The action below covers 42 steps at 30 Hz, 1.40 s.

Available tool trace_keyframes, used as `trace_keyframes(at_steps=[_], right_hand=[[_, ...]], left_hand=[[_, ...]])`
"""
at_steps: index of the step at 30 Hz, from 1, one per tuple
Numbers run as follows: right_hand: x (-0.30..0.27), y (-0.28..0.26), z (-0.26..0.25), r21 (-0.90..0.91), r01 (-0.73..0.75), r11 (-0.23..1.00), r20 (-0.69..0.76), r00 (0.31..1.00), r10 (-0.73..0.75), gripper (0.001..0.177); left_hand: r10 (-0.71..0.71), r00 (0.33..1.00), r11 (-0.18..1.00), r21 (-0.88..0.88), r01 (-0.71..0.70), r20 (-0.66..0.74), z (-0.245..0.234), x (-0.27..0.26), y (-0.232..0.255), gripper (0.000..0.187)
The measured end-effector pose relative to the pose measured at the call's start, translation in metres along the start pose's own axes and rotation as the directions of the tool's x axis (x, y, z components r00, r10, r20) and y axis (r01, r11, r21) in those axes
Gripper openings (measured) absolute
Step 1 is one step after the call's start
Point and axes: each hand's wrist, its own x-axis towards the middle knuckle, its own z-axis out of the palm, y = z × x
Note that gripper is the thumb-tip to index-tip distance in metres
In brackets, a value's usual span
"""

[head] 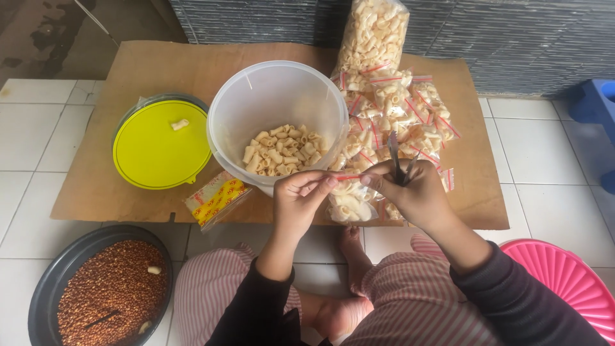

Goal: A person is using tongs to fill small plastic bags with snacks from a large container and then sealing the bags.

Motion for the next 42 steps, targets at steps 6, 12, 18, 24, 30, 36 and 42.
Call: trace_keyframes(at_steps=[6, 12, 18, 24, 30, 36, 42], right_hand=[[-0.002, 0.007, -0.002, -0.003, 0.033, 0.999, 0.011, 0.999, -0.033, 0.006], [-0.003, -0.007, -0.002, -0.012, 0.09, 0.996, 0.055, 0.994, -0.089, 0.004], [-0.004, -0.006, 0.002, 0.015, 0.117, 0.993, 0.046, 0.992, -0.118, 0.003], [-0.012, -0.014, 0.012, -0.004, 0.133, 0.991, 0.044, 0.99, -0.132, 0.007], [-0.003, 0.018, 0.002, -0.008, 0.154, 0.988, 0.061, 0.986, -0.153, 0.014], [-0.002, 0.023, 0.0, -0.027, 0.18, 0.983, 0.053, 0.982, -0.179, 0.009], [-0.005, 0.016, -0.001, -0.078, 0.222, 0.972, 0.043, 0.975, -0.219, 0.008]], left_hand=[[0.08, 0.997, 0.995, 0.065, -0.08, 0.0, 0.009, -0.001, 0.028, 0.005], [0.196, 0.981, 0.951, 0.241, -0.192, 0.01, 0.006, -0.003, 0.036, 0.002], [0.204, 0.978, 0.944, 0.255, -0.21, 0.049, 0.003, -0.003, 0.035, 0.003], [0.197, 0.962, 0.947, 0.216, -0.236, 0.189, 0.012, -0.001, 0.065, 0.009], [0.229, 0.957, 0.919, 0.284, -0.273, 0.18, 0.009, -0.001, 0.071, 0.008], [0.259, 0.951, 0.887, 0.349, -0.303, 0.167, 0.005, -0.005, 0.058, 0.009], [0.24, 0.954, 0.891, 0.349, -0.29, 0.181, 0.006, -0.004, 0.063, 0.009]])
